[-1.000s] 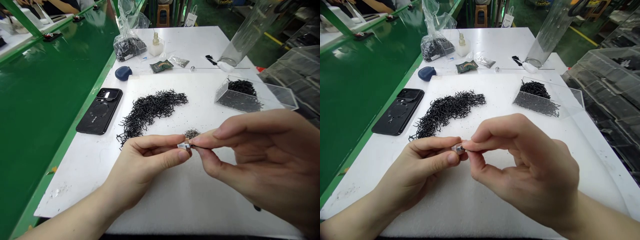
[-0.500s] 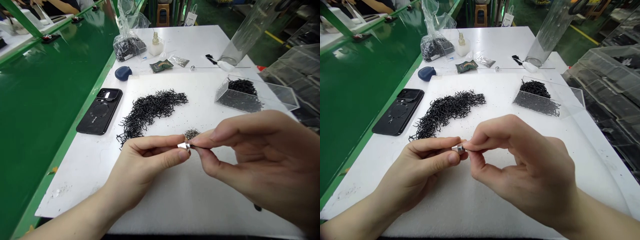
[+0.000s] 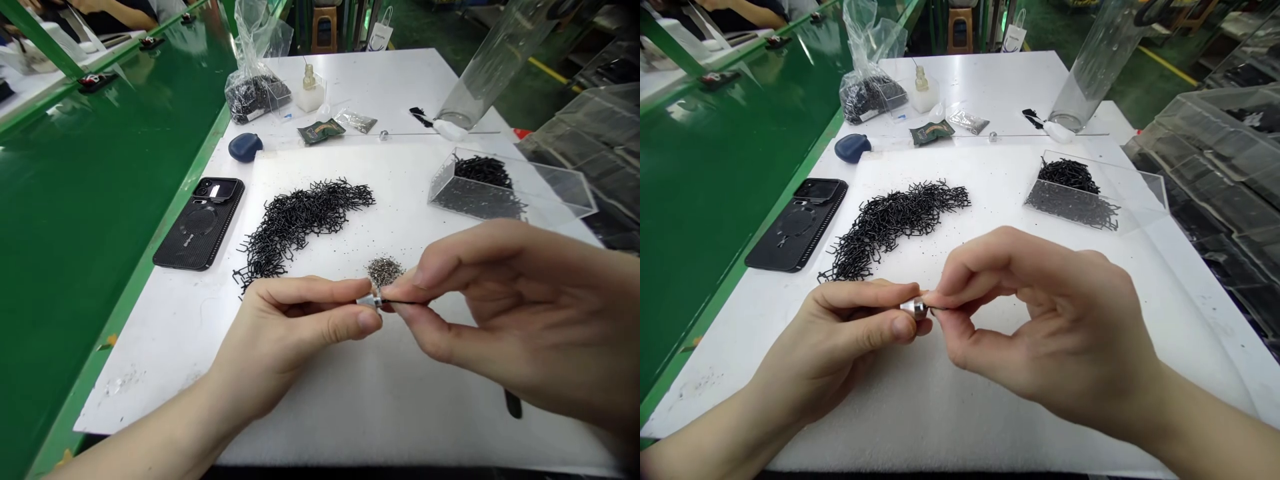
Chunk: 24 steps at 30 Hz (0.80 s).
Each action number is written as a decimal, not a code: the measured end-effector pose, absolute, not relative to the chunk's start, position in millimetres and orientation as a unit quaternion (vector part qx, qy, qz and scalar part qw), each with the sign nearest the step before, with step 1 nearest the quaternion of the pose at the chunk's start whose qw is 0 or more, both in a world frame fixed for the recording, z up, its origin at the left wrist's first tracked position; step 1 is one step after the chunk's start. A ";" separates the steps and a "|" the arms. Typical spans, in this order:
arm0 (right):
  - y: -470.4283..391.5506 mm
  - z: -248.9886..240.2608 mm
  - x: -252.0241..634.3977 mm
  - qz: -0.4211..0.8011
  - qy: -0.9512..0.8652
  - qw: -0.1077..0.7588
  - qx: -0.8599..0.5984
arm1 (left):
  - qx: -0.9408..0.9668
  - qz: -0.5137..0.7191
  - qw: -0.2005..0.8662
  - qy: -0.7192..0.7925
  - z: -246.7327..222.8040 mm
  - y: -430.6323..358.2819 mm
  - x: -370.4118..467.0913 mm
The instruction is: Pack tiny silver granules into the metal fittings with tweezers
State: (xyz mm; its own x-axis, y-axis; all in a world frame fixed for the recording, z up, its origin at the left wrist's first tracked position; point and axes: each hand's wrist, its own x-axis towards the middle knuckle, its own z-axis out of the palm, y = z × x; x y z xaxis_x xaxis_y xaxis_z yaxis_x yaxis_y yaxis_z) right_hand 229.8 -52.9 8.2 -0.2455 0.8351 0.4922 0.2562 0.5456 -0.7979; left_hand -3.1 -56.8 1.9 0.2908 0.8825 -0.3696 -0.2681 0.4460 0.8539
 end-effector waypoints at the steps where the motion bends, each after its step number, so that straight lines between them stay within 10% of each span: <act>1: -53.2 8.3 230.0 0.304 -0.729 0.488 -0.370 | 0.343 0.398 0.727 0.443 2.5 -57.3 -3.0; 24: -61.3 1.4 229.6 0.247 -0.733 0.482 -0.411 | 0.335 0.403 0.742 0.418 -3.9 -54.3 -3.0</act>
State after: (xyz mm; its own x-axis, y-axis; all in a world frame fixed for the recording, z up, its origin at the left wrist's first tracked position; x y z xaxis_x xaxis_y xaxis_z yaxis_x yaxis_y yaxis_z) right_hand 229.6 -61.3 1.4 -0.1973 0.8413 0.5032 0.3649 0.5395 -0.7588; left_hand -3.0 -54.3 -3.9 0.3265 0.8778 -0.3506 -0.3186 0.4514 0.8335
